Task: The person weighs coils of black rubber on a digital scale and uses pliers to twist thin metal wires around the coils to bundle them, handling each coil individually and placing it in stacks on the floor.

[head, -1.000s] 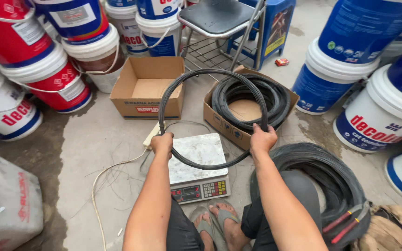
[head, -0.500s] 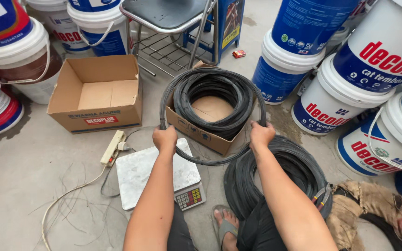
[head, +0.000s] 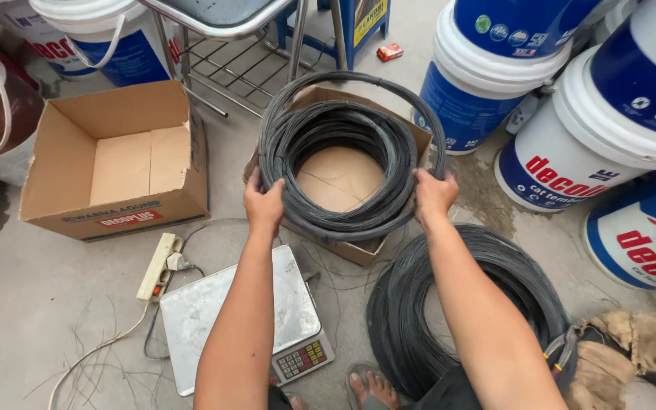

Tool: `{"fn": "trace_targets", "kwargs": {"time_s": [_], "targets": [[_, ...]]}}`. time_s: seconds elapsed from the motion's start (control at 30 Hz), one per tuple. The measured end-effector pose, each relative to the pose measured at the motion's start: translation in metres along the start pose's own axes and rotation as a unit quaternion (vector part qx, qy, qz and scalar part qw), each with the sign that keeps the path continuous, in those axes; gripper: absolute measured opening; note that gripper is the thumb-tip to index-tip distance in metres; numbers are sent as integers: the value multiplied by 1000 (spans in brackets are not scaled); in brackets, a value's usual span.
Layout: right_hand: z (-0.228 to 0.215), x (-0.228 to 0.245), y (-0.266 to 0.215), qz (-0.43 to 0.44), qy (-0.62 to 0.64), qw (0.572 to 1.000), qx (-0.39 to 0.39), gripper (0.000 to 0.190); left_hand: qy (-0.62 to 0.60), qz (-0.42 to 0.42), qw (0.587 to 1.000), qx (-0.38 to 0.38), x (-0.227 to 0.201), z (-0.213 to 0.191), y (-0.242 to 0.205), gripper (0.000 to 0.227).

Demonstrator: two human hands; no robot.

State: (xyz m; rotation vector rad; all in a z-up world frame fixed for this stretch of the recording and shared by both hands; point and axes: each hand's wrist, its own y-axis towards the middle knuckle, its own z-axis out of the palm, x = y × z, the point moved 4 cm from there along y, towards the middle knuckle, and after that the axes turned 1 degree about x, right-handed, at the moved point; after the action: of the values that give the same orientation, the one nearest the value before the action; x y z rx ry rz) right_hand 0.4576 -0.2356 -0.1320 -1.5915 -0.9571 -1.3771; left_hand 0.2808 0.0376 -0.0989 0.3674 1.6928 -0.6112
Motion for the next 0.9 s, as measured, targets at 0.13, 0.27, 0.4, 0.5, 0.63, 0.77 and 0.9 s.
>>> {"fn": "trace_targets", "kwargs": {"time_s": [0.13, 0.27, 0.4, 0.5, 0.63, 0.77, 0.9], "targets": [[2, -13, 2, -13, -207, 974, 93, 73, -151, -32, 982, 106, 44, 14, 15, 82], [-2, -31, -13, 3, -283, 941, 185, 74, 50, -127, 983, 121, 105, 17, 11, 87], [-4, -35, -12, -15, -307, 931, 199, 60, 124, -129, 980, 87, 139, 26, 26, 84], [-9, -42, -12, 0, -294, 934, 203, 62, 146, -150, 975, 78, 110, 19, 12, 82], [-8, -53, -23, 49, -237, 947, 209, 65, 173, -147, 972, 60, 154, 36, 19, 76], [4, -64, -18, 52, -243, 953, 174, 61, 14, -222, 971, 86, 166, 59, 14, 68], [0, -80, -5, 47, -172, 979, 104, 52, -35, -200, 979, -23, 139, 59, 3, 46]]}}
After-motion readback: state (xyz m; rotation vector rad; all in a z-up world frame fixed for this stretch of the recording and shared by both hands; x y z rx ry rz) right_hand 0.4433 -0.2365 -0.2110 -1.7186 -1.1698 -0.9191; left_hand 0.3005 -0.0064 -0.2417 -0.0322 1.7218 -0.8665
